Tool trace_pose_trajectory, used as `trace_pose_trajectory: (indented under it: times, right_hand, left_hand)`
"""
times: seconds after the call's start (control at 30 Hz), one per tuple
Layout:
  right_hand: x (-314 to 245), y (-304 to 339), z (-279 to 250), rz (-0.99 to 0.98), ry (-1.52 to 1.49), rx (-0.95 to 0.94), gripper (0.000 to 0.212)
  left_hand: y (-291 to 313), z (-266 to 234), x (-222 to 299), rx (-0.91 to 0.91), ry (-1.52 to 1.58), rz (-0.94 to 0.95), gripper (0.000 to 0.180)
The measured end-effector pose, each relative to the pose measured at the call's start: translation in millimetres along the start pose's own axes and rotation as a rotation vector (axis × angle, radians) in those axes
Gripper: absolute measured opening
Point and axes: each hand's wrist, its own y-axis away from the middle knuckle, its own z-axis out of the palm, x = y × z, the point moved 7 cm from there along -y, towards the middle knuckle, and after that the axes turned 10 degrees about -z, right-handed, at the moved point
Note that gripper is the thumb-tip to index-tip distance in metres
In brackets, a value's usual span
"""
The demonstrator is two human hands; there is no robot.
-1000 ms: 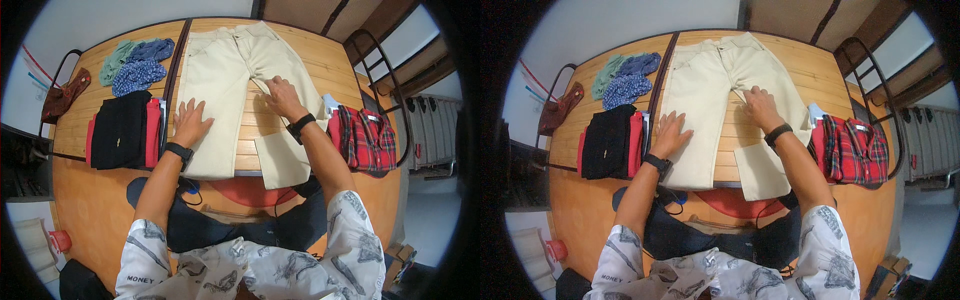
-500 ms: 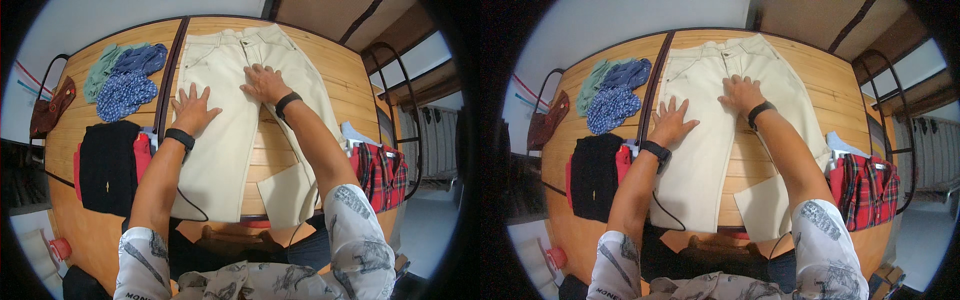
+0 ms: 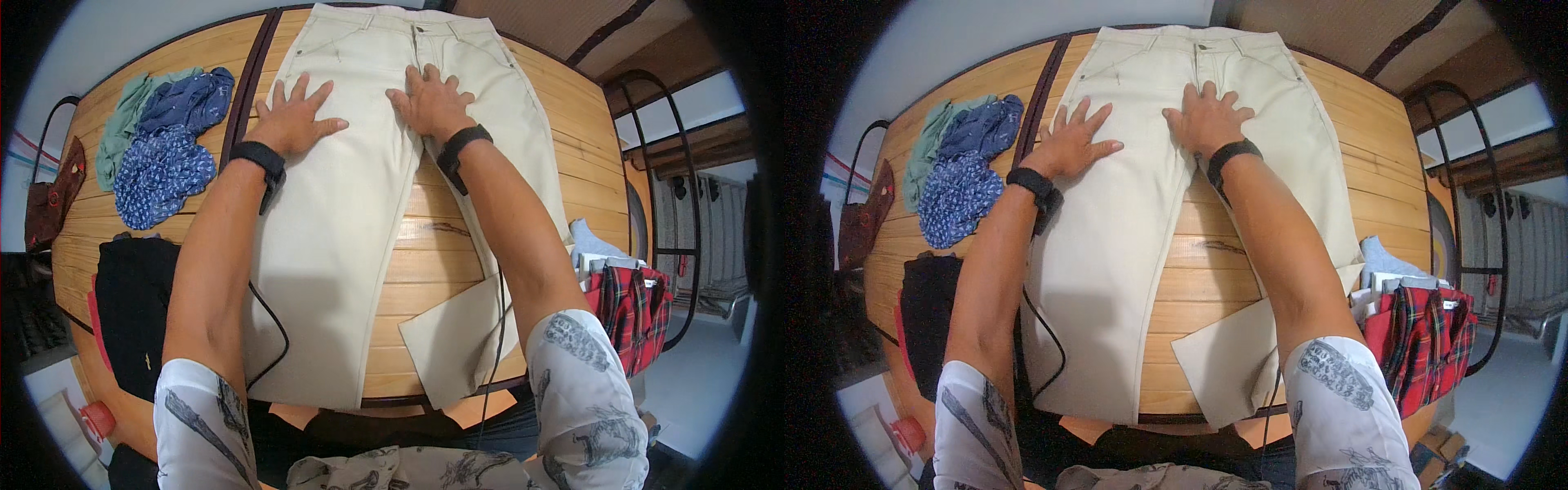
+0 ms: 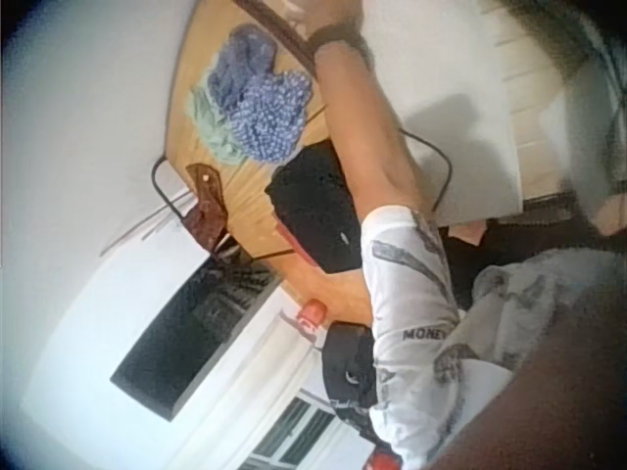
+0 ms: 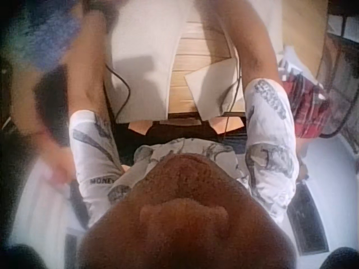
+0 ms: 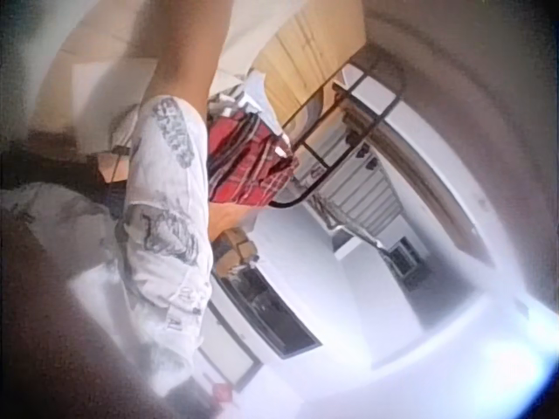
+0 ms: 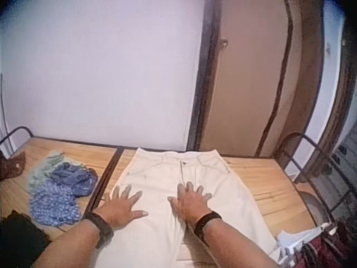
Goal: Fold a red plaid shirt, a pair of light-colored pants, and other garments on a wooden table.
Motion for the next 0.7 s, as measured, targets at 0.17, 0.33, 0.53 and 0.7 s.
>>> trace_pose_trajectory:
  times: [0.17, 0.33, 0.53, 0.7]
  right_hand:
    - [4, -5, 8, -0.005, -0.128, -0.114, 0.069]
    - [32, 25, -16, -0.111, -0.267, 0.147, 0.071]
    - [-22, 137, -49, -0.344, -0.295, -0.174, 0.057]
    - [-79, 251, -56, -0.607, -0.157, -0.280, 0.053]
  left_hand:
    - [-10, 16, -5, 0.046, 0.042, -0.010, 0.086]
    - [28, 2, -2, 0.304, 0.092, -0.007, 0.082]
    - [143, 6, -2, 0.178, 0.239, 0.027, 0.074]
    - [280, 38, 7, -0.054, 0.254, 0.149, 0.079]
